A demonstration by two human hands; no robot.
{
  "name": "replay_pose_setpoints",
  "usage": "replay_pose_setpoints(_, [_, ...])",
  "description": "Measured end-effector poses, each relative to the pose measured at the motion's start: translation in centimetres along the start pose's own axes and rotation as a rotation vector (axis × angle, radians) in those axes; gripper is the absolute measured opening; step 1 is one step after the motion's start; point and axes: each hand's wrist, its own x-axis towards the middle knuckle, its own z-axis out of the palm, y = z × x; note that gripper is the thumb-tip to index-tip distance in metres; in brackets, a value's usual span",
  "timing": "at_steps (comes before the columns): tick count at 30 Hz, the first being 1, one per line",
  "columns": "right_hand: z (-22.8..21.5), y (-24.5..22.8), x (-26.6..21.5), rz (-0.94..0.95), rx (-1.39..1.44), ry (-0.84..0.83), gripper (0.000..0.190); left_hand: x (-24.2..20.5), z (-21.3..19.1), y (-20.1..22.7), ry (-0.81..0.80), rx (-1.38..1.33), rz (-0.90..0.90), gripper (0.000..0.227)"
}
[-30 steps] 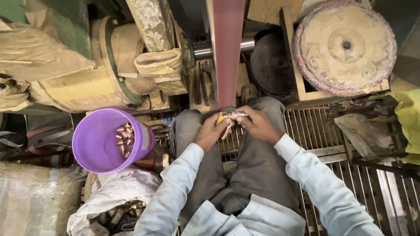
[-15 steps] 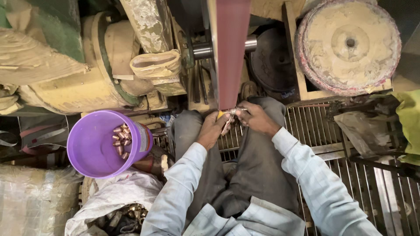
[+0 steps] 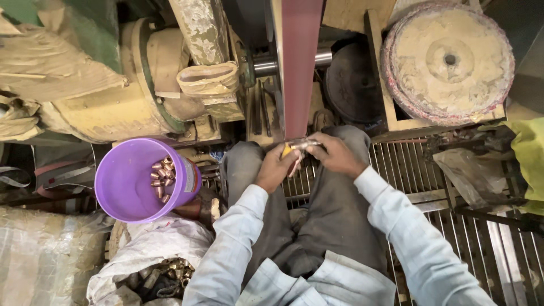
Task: The person sits on a metal grate floor and repeatedly presses small brass-colored metal parts against a vertical belt grinder. They pick parts from a white sack, grind them, and place them into a purple bucket. The person occasionally pauses to inspect the parts before continuing.
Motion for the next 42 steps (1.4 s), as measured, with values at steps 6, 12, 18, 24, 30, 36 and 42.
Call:
replay_pose_setpoints(6, [0.8,-1.9,-1.7,-0.212,-0.215,0.212,0.027,-0.1,0.3,0.8,-0.020,-0.016,0.001,0.024])
replay_pose_setpoints(12, [0.8,-1.7,-0.3,-0.201,-0.173,0.221,0.021,0.8,0.2,0.1,0.001,-0.081,-0.015,0.022])
replay_pose_setpoints(18, [0.6,-0.7,0.2,0.016,-0.070,0.109,0.018,1.4,0.2,-0.9,0.036,-0.069,-0.029,0.021])
replay_pose_setpoints(24, [0.6,1.2,0.8,0.094,0.030,0.047,0.024,1.5,0.4,-0.7,0.054,-0.084,-0.052,0.021])
replay_pose_setpoints(30, [0.4,3.0,1.7,0.248,0.321,-0.067,0.034,1.5,0.5,-0.5,0.064,-0.091,-0.080,0.022])
replay_pose_setpoints(36, [-0.3,3.7,2.7,0.493,0.655,-0.188,0.044,2.0,0.2,-1.2,0.063,-0.059,-0.084,0.023])
replay_pose_setpoints(42, [-1.4,1.8,3.5,0.637,0.667,-0.263,0.041,1.4,0.7,0.5,0.078,-0.040,-0.118,0.028])
